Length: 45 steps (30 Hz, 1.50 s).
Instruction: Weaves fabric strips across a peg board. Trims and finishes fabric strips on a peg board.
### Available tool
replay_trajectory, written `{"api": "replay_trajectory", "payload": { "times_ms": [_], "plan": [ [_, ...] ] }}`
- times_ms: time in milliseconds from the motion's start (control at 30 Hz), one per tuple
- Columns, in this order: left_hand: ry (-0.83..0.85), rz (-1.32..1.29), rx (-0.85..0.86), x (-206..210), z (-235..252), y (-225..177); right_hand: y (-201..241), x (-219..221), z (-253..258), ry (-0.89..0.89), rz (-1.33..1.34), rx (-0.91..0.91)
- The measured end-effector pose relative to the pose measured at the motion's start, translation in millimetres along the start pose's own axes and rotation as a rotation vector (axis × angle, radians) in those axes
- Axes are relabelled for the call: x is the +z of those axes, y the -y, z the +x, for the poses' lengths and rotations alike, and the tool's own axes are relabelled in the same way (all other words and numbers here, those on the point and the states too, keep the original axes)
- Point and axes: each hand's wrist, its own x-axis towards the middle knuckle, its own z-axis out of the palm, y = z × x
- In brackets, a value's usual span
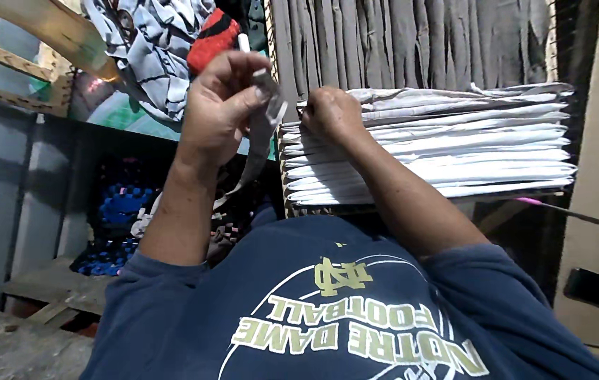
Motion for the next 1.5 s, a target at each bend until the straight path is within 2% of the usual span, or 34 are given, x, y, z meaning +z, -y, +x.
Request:
{"api": "replay_trajectory", "payload": {
  "times_ms": [133,200,300,400,500,600,733,1200,1500],
  "plan": [
    [0.121,-0.154,0.232,26,27,-36,-28,-10,-4,-0.131,0.412,-0.062],
    [0.137,-0.194,0.263,45,34,-39,-43,-13,-10,-0.248,0.708,-0.139],
    [0.206,-0.169,0.142,61,50,-7,-55,-23,-24,-0.241,1.099,-0.146],
    [0.176,-0.094,0.007,66,57,32,-61,-30,-35,-0.267,1.242,-0.127],
    [0.137,-0.101,-0.041,71,53,54,-67,-30,-41,-0.283,1.314,-0.15],
    [0.099,-0.126,-0.054,80,51,59,-67,-31,-46,-0.275,1.36,-0.157],
    [0.102,-0.134,0.002,86,52,63,-67,-31,-49,-0.274,1.362,-0.192],
    [0.072,-0.072,-0.046,96,37,60,-75,-25,-61,-0.284,1.268,-0.254],
    [0.044,-0.034,0.013,98,36,64,-75,-22,-64,-0.286,1.23,-0.281]
  ]
}}
